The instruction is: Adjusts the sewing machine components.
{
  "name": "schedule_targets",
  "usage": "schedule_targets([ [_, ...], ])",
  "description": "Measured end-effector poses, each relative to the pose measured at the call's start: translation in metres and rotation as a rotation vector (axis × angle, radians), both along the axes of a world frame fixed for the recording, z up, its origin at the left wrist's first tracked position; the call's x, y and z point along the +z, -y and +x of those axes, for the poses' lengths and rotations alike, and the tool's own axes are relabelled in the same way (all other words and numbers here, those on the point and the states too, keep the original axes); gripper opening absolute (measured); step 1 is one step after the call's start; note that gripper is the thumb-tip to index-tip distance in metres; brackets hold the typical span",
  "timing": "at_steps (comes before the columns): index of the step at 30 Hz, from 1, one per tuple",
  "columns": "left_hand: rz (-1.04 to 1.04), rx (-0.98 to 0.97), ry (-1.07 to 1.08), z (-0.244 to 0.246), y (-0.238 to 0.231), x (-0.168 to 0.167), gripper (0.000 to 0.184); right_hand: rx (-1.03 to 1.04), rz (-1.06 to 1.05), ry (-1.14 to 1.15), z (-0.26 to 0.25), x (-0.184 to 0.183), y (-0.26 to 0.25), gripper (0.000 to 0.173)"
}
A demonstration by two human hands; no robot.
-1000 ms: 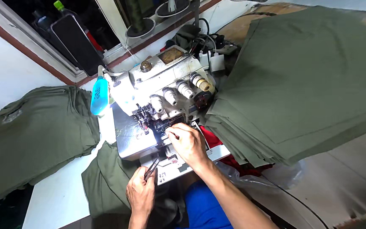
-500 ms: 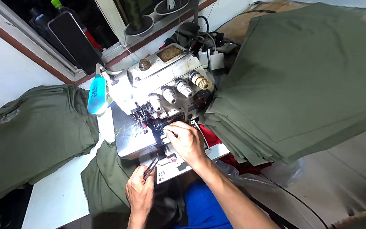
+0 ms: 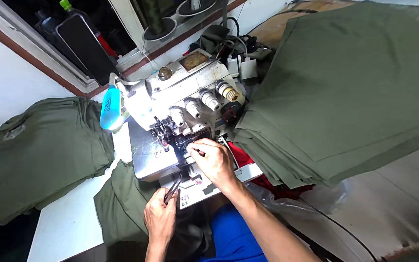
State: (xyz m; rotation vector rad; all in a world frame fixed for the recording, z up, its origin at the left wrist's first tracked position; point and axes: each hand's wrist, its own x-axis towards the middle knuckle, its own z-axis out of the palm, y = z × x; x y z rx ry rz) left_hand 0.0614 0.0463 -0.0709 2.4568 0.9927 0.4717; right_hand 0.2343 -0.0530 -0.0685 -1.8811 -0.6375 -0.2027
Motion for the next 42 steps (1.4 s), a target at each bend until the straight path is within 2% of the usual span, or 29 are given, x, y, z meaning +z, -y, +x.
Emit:
schedule_targets([
  [24, -0.002, 0.013, -0.033, 0.000, -0.001, 0.000, 0.029, -0.024, -0.012, -0.047, -0.001, -0.003, -0.004, 0.010],
  [27, -0.185, 0.065, -0.051, 0.003, 0.003, 0.013, 0.027, -0.023, -0.010, -0.059, -0.001, -0.004, -0.005, 0.010],
  [31, -0.563, 0.015, 0.217, 0.011, 0.025, 0.032, 0.012, -0.020, -0.008, -0.062, -0.001, -0.004, -0.005, 0.010],
  [33, -0.788, -0.004, 0.320, 0.020, 0.033, 0.039, 0.013, -0.023, -0.009, -0.050, 0.000, -0.005, -0.006, 0.011],
  [35, -0.931, 0.032, 0.328, 0.029, 0.036, 0.044, 0.018, -0.026, -0.017, -0.042, -0.001, -0.006, -0.005, 0.011],
  [39, -1.065, 0.181, 0.308, 0.044, 0.038, 0.045, 0.022, -0.034, -0.010, -0.030, -0.001, -0.007, -0.006, 0.011],
  [42, -1.106, 0.198, 0.317, 0.048, 0.037, 0.045, 0.025, -0.032, -0.013, -0.032, -0.001, -0.008, -0.006, 0.011],
])
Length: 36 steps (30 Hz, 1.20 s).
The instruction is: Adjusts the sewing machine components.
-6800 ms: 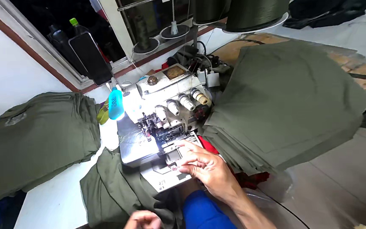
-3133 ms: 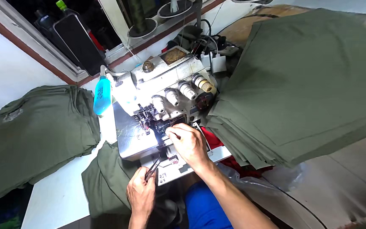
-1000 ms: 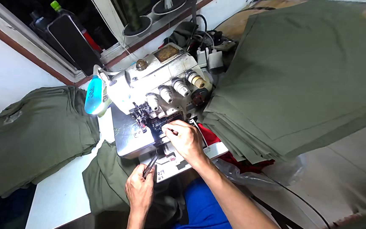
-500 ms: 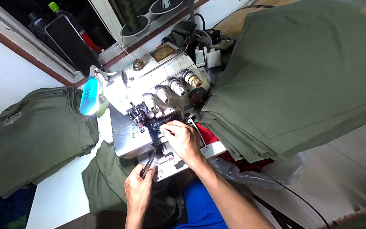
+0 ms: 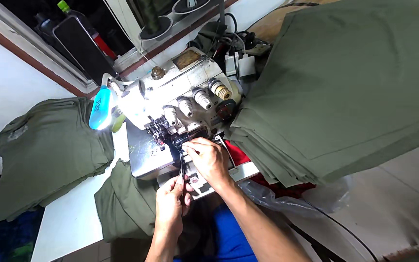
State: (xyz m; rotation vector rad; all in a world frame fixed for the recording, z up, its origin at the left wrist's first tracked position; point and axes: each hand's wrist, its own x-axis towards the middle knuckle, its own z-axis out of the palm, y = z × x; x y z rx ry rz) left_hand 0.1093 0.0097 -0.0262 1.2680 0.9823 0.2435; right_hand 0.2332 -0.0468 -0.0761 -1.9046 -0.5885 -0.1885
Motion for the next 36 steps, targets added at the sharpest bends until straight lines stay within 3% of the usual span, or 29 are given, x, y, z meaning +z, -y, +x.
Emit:
schedule_targets([
  [27, 0.046, 0.075, 0.010, 0.007, -0.009, -0.004, 0.016, -0.025, -0.002, 0.040, -0.003, -0.002, 0.000, 0.014],
  [36, 0.094, 0.113, 0.079, -0.004, -0.001, -0.005, 0.015, -0.003, -0.010, 0.053, -0.004, -0.002, 0.002, 0.024],
])
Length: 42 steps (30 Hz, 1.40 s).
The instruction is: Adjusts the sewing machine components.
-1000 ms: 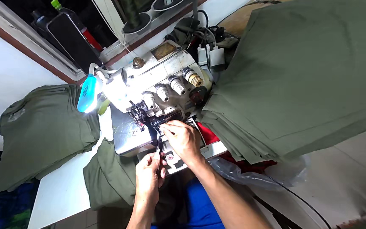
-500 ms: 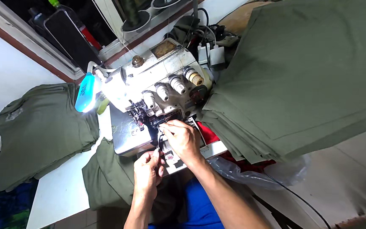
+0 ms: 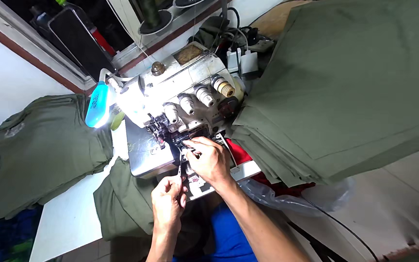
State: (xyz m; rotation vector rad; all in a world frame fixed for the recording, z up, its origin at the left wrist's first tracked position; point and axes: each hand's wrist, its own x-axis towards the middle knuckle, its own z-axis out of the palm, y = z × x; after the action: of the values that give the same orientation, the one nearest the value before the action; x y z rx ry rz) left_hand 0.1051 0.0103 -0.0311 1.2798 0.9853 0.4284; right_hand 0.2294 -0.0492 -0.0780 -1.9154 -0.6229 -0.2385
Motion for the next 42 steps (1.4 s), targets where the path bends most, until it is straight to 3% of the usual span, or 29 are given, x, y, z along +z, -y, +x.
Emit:
schedule_targets([
  [7, 0.115, -0.071, 0.113, -0.020, 0.013, 0.002, 0.015, 0.038, 0.153, 0.064, 0.001, -0.006, 0.001, 0.025],
  [11, 0.167, -0.214, 0.102, -0.037, 0.017, 0.005, 0.016, 0.034, 0.182, 0.044, -0.011, -0.006, 0.015, 0.005],
  [16, 0.153, -0.228, 0.134, -0.047, 0.012, 0.006, 0.016, -0.071, 0.213, -0.105, -0.057, 0.003, 0.054, 0.015],
  [21, 0.019, -0.256, 0.100, -0.021, 0.004, 0.023, 0.025, 0.206, 0.324, -0.301, -0.123, 0.017, 0.078, 0.009],
  [25, -0.015, -0.133, 0.115, -0.011, 0.009, 0.024, 0.016, 0.236, 0.332, -0.368, -0.123, 0.009, 0.075, 0.008],
  [27, 0.077, -0.101, 0.136, -0.011, 0.008, 0.017, 0.015, 0.092, 0.212, -0.221, -0.097, 0.011, 0.066, 0.013],
  [29, 0.147, -0.120, 0.152, -0.014, 0.006, 0.009, 0.013, -0.076, -0.033, -0.063, -0.066, 0.019, 0.057, 0.016],
  [31, 0.171, -0.131, 0.140, -0.015, 0.006, 0.007, 0.011, -0.112, -0.221, -0.067, -0.045, 0.026, 0.046, 0.026],
  [34, 0.145, -0.154, 0.123, -0.016, 0.007, 0.008, 0.010, -0.023, -0.347, -0.212, -0.033, 0.029, 0.037, 0.014],
  [36, 0.095, -0.180, 0.112, -0.018, 0.004, 0.010, 0.009, 0.074, -0.295, -0.406, -0.028, 0.032, 0.043, 0.015],
  [38, 0.035, -0.213, 0.119, -0.021, 0.000, 0.009, 0.009, 0.211, -0.078, -0.727, -0.022, 0.039, 0.054, 0.014],
  [40, -0.004, -0.251, 0.143, -0.023, -0.004, 0.006, 0.009, 0.354, 0.283, -1.054, -0.022, 0.045, 0.070, 0.016],
  [42, -0.011, -0.282, 0.176, -0.023, -0.007, 0.005, 0.008, 0.436, 0.351, -1.134, -0.022, 0.052, 0.092, 0.021],
])
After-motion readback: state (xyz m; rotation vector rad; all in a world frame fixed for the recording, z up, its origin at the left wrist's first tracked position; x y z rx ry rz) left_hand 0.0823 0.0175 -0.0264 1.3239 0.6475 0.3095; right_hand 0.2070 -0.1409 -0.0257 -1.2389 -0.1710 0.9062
